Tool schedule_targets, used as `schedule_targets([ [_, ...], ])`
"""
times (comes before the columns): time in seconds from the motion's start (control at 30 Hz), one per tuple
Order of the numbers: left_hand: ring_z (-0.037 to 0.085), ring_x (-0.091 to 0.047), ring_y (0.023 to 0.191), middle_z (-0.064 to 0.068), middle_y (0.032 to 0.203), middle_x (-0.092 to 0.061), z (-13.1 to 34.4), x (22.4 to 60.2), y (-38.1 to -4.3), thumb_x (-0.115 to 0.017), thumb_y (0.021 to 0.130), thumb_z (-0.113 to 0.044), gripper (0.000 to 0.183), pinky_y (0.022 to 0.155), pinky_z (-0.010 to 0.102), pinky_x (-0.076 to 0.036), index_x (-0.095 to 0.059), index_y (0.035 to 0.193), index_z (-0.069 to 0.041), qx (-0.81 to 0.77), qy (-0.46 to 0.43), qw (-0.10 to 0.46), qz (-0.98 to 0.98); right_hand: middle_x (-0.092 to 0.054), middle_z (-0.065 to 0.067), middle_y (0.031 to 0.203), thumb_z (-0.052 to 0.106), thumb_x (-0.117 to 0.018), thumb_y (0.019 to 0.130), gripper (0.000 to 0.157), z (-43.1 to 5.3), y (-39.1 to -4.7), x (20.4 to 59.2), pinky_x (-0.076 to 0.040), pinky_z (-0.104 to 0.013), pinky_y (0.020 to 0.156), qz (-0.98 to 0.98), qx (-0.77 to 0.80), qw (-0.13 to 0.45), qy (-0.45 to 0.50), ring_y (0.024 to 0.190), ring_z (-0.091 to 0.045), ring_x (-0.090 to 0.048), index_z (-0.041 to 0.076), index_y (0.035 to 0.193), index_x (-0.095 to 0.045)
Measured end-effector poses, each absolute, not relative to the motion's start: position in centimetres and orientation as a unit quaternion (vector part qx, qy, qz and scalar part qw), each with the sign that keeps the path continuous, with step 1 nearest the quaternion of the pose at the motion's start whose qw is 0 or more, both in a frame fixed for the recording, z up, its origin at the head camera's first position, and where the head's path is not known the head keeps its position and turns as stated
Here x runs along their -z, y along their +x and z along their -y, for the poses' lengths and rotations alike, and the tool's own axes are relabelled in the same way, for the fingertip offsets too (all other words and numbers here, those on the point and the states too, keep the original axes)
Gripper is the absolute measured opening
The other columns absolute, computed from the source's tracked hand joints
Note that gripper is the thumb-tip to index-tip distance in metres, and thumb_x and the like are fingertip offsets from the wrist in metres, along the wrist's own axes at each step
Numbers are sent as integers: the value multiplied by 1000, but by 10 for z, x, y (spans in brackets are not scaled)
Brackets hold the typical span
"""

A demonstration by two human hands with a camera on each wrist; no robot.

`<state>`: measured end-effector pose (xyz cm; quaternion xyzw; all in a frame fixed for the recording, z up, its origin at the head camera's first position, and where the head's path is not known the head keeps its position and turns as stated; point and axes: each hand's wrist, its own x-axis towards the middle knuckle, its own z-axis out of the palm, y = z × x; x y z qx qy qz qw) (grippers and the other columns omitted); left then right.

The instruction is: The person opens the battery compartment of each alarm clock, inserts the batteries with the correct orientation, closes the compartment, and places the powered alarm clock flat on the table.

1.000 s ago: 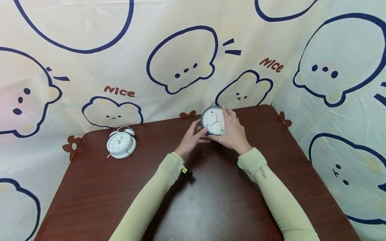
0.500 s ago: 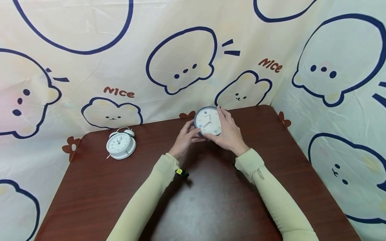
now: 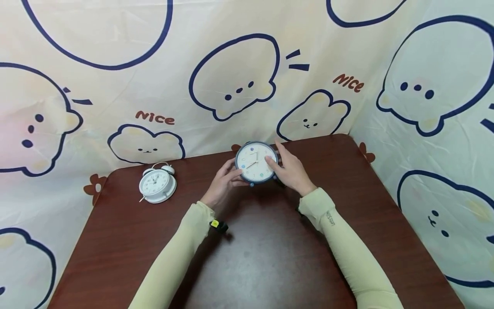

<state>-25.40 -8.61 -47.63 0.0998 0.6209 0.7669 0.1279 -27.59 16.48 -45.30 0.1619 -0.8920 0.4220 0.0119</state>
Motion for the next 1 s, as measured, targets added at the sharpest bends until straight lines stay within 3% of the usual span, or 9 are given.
schedule_targets([
  [0.23, 15, -70, 92, 11, 122, -60, 104, 483, -250, -56, 105, -16, 56, 86, 35, -61, -37, 157, -8, -776, 101, 138, -607, -60, -20, 135, 41, -51, 109, 68, -158, -278, 458, -58, -42, 87, 864, -472, -39, 173, 105, -29, -63, 11, 164, -26],
  [0.47, 15, -70, 95, 11, 127, -59, 116, 491, -252, -54, 106, -16, 54, 87, 34, -61, -38, 156, -8, -776, 101, 147, -605, -56, -16, 147, 37, -58, 107, 62, -148, -277, 459, -54, -41, 90, 869, -454, -34, 194, 107, -28, -60, 10, 160, -39],
  [0.8, 16, -69, 100, 17, 143, -51, 137, 488, -251, -53, 107, -15, 55, 90, 35, -60, -35, 159, -8, -778, 112, 148, -600, -56, -14, 147, 35, -61, 105, 60, -133, -277, 457, -54, -39, 87, 856, -472, -29, 208, 104, -26, -59, 12, 158, -43],
  [1.0, 17, -68, 104, 18, 154, -42, 155, 486, -243, -51, 109, -15, 58, 90, 35, -60, -29, 163, -15, -771, 108, 139, -612, -56, -13, 146, 36, -64, 104, 62, -117, -278, 458, -56, -32, 81, 848, -479, -38, 224, 102, -26, -60, 16, 158, -43],
])
